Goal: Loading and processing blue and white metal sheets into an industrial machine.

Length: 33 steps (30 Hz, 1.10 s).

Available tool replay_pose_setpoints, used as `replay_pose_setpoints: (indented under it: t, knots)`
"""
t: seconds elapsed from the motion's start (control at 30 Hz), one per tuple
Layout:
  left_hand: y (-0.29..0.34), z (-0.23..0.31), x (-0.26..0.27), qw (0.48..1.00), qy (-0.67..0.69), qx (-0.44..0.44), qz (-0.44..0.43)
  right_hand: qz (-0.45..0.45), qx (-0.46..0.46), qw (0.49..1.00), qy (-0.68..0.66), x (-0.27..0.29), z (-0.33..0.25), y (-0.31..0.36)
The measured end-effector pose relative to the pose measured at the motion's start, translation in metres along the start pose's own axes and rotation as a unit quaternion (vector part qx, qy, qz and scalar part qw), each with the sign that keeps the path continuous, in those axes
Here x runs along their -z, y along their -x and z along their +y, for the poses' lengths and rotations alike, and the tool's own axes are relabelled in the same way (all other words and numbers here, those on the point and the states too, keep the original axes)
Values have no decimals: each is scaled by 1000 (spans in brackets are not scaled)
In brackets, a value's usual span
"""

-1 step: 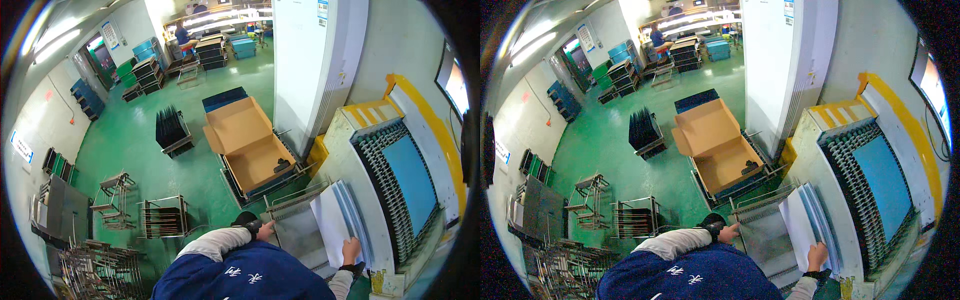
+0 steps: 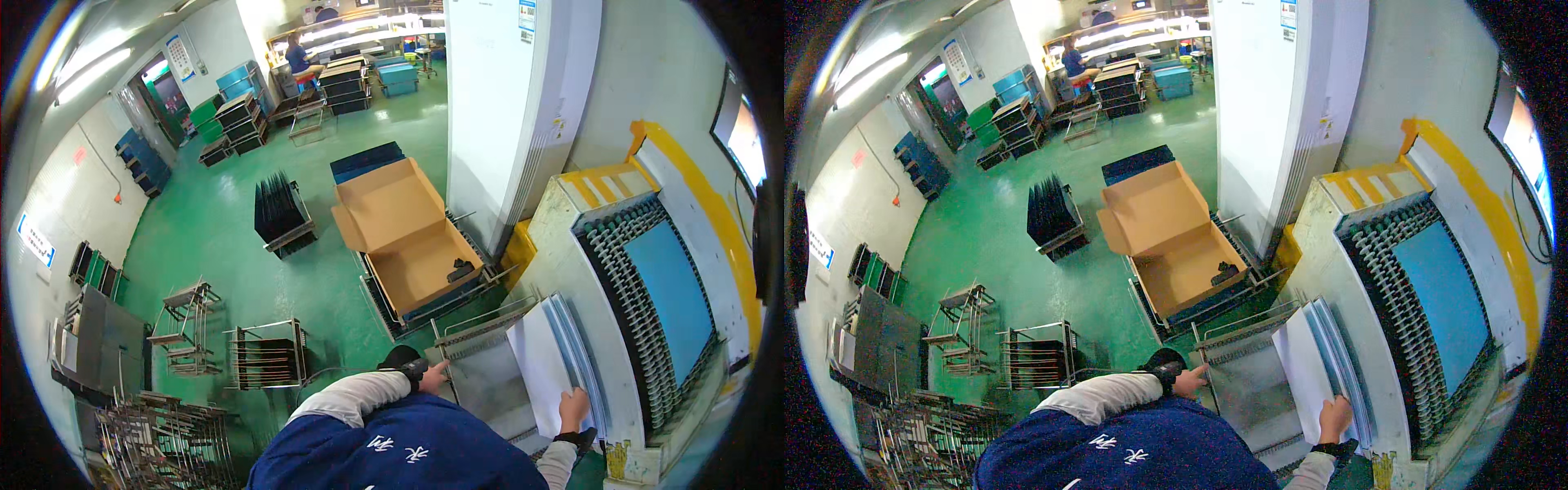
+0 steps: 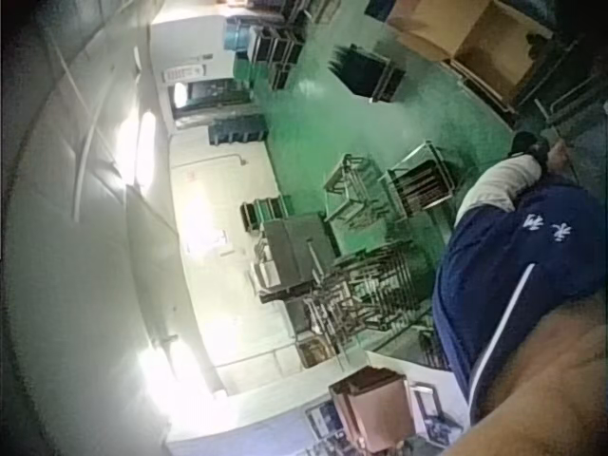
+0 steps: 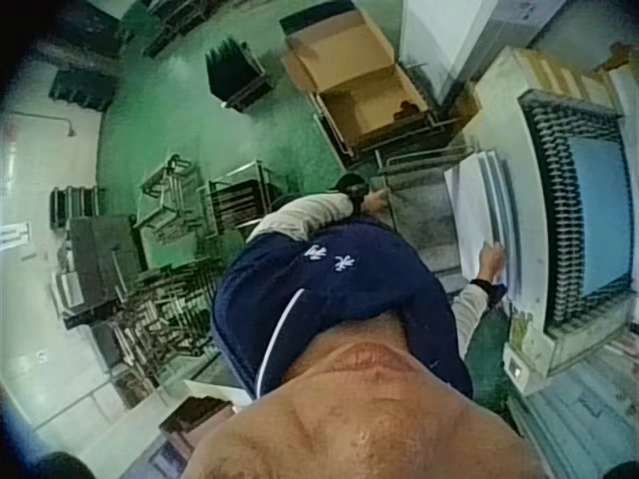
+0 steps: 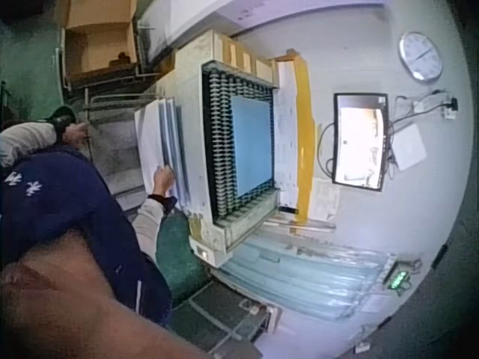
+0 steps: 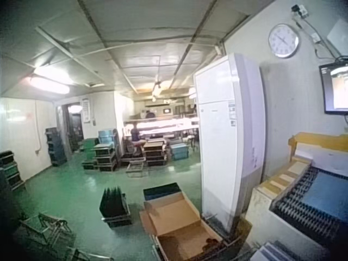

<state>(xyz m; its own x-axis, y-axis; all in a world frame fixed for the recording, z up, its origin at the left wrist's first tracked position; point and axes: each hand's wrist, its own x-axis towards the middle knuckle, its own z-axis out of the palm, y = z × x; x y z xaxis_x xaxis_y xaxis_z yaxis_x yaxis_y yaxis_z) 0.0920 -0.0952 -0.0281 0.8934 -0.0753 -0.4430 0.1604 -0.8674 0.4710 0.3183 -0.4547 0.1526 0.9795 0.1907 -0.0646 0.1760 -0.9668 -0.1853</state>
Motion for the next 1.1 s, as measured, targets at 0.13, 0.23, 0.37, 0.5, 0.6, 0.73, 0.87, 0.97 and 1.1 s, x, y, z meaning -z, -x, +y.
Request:
replay_pose_setpoints:
  t: [0.13, 0.23, 0.37, 0.5, 0.6, 0.73, 0.87, 0.97, 1.1]
  knots:
    - [1, -2, 0, 1000, 5, -7, -7, -1, -18, 1000, 8, -1, -2, -1]
    - [-6, -9, -9, 999, 41, -7, -8, -5, -30, 1000, 8, -2, -1, -2]
    - [-20, -25, -29, 976, 215, 29, -24, -21, -36, 999, 18, -2, -1, -4]
    - [-24, -20, -29, 950, 307, 60, 1, -21, -40, 999, 24, -1, -3, -4]
    - [-22, -9, -11, 999, 28, -14, -12, -16, -44, 999, 25, -4, -3, -4]
    - [-24, 0, -6, 1000, 14, -28, -2, -31, -62, 997, 26, -5, -2, -6]
    - [-32, -11, -21, 998, -24, -42, -42, -24, -52, 998, 22, -2, -7, -4]
    - [-35, -13, -26, 989, 127, 45, -61, -25, -61, 998, 21, 2, -10, -3]
    - [-27, -5, -12, 994, 36, 27, -103, -20, -56, 998, 23, 0, -8, -3]
